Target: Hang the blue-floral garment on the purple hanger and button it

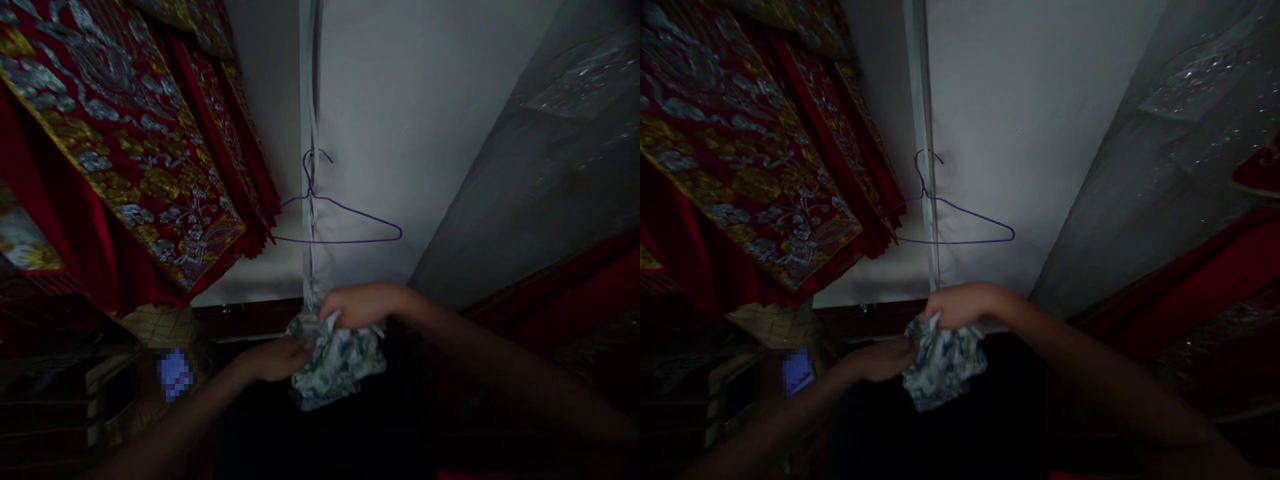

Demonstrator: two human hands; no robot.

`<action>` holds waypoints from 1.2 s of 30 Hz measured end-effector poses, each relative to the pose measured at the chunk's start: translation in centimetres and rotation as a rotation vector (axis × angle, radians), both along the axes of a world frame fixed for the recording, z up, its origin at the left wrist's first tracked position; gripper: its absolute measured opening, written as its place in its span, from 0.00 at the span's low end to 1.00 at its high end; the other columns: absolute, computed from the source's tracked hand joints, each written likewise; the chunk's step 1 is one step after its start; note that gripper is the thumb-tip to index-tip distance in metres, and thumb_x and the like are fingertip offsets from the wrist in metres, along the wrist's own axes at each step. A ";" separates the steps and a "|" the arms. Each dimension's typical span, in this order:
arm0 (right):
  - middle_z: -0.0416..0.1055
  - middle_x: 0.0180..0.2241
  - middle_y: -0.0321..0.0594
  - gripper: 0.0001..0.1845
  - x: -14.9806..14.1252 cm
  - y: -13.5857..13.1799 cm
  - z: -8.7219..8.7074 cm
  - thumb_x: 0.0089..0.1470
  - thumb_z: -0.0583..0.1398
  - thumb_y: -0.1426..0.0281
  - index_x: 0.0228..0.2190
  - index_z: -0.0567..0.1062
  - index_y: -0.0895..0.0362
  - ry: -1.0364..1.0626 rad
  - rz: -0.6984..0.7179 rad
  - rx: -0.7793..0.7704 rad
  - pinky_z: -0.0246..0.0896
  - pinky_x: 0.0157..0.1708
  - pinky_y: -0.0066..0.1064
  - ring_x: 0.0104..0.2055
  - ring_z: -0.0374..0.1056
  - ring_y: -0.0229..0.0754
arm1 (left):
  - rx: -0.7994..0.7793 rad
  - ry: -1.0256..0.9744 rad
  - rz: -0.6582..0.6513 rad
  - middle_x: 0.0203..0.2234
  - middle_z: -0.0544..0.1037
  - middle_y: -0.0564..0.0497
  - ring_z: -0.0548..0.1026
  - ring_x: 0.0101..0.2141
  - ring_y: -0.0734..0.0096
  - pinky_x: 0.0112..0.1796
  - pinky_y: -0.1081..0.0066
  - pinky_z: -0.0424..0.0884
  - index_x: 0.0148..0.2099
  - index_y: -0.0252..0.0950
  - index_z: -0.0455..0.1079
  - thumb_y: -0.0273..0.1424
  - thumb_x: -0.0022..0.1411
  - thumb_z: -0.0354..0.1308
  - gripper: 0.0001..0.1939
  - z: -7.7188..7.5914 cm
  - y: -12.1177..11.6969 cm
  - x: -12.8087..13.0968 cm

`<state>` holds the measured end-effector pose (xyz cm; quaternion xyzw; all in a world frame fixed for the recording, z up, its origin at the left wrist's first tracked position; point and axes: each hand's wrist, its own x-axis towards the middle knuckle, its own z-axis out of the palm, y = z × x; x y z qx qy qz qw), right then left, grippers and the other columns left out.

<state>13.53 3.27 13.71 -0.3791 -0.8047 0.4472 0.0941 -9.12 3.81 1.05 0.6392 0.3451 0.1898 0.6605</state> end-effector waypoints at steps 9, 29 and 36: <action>0.78 0.42 0.47 0.25 0.6 10.2 -3.8 0.56 0.52 0.77 0.55 0.71 0.62 -0.051 -0.739 0.616 0.59 0.37 0.28 0.39 0.72 0.44 | 0.221 0.138 0.294 0.25 0.81 0.52 0.79 0.34 0.55 0.37 0.70 0.72 0.29 0.40 0.76 0.25 0.43 0.72 0.10 0.9 5.5 -6.7; 0.72 0.29 0.36 0.09 5.2 2.8 -6.3 0.48 0.53 0.72 0.31 0.73 0.55 0.371 -0.698 0.556 0.57 0.32 0.28 0.33 0.68 0.42 | 0.749 -0.171 0.281 0.34 0.77 0.52 0.74 0.37 0.63 0.42 0.71 0.68 0.51 0.38 0.75 0.13 0.43 0.60 0.32 13.9 8.5 1.4; 0.73 0.30 0.34 0.47 9.4 3.4 -2.6 0.43 0.63 0.74 0.65 0.58 0.56 0.353 -1.054 0.835 0.57 0.30 0.30 0.27 0.65 0.40 | 0.245 -0.257 0.291 0.31 0.81 0.49 0.76 0.31 0.69 0.33 0.79 0.70 0.38 0.32 0.79 0.06 0.42 0.56 0.24 17.0 11.6 -0.3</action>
